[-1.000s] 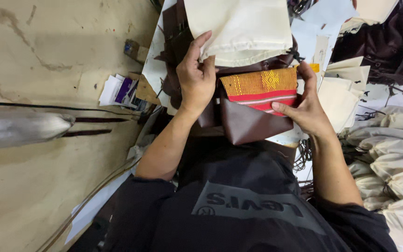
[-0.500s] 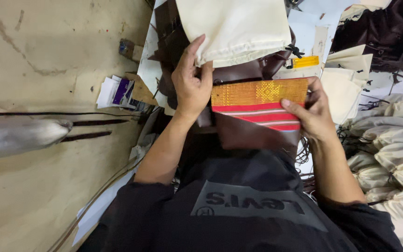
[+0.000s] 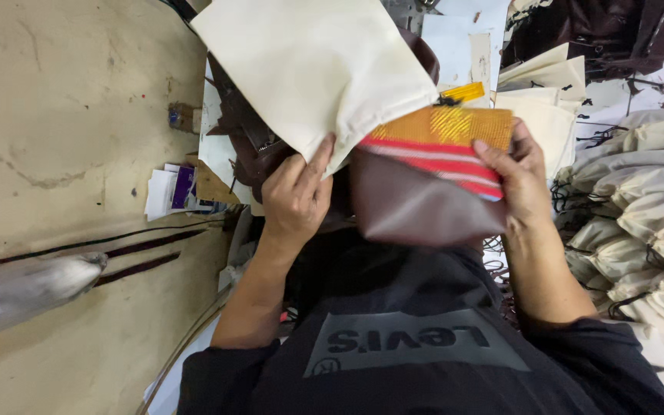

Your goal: The person zips and closes the flap of a leather bag, uses a lighter on a thread end, places the bag inside a white protective pouch, and then wipes the leather surface with a cloth while handling a separate leather strap.

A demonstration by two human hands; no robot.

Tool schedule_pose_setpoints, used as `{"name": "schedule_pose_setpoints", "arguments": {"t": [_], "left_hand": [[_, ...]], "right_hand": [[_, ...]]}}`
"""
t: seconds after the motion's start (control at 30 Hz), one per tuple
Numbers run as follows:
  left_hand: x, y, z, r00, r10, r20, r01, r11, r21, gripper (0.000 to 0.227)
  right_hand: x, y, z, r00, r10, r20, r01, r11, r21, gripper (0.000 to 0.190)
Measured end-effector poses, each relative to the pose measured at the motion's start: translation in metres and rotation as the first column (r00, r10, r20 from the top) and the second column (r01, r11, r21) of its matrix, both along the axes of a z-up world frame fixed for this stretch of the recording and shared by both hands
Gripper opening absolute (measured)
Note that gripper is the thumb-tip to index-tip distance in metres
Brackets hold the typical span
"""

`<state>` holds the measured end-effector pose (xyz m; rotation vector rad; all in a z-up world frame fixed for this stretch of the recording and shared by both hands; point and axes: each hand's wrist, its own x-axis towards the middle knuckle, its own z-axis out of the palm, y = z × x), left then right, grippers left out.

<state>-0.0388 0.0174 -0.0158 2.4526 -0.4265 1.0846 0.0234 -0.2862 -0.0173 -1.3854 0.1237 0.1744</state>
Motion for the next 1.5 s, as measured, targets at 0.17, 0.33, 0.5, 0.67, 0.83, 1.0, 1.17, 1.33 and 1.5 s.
{"name": "schedule_pose_setpoints", "arguments": {"t": [0.17,0.33,0.5,0.67,0.83,1.0,1.17,1.33,1.5], "left_hand": [[-0.005,-0.009,-0.025,0.998,-0.002,-0.065,0.0,0.999,-0.042,0.04],[-0.004,-0.025,-0.023,0.988,-0.065,-0.139,0.013,0.938,-0.346,0.044],[-0.011,-0.03,-0.05,0.978,-0.155,-0.14,0.078,0.893,-0.443,0.047],[-0.014,-0.046,-0.033,0.999,-0.024,-0.032,0.005,0.873,-0.488,0.035],[-0.017,-0.046,-0.01,0.996,0.003,-0.092,-0.045,0.888,-0.458,0.029],[-0.024,-0.053,-0.015,0.989,0.009,-0.149,-0.059,0.941,-0.333,0.031],[-0.028,-0.061,-0.024,0.944,0.038,-0.327,-0.187,0.88,-0.437,0.031],[-0.023,-0.052,-0.005,0.982,0.104,-0.158,-0.151,0.932,-0.329,0.018],[-0.026,-0.064,0.012,0.999,0.007,-0.05,-0.011,0.997,-0.08,0.017]], "right_hand": [[0.011,-0.01,-0.039,0.984,-0.168,-0.068,0.179,0.955,0.236,0.034],[0.006,0.018,-0.027,0.982,-0.117,-0.15,0.159,0.938,0.307,0.041],[0.02,0.01,-0.05,0.968,-0.125,-0.216,0.19,0.929,0.319,0.066],[0.022,0.011,-0.057,0.954,-0.3,0.011,0.285,0.916,0.282,0.032],[0.011,0.016,-0.038,0.957,-0.23,0.177,0.213,0.971,0.11,0.03],[0.017,0.012,-0.034,0.97,-0.225,-0.089,0.242,0.919,0.311,0.03],[0.012,0.022,-0.054,0.954,-0.276,0.12,0.249,0.948,0.199,0.027],[0.004,0.027,-0.028,0.832,-0.23,0.505,0.276,0.961,-0.017,0.03],[-0.005,0.033,-0.01,0.794,-0.202,0.573,0.303,0.949,-0.085,0.033]]}}
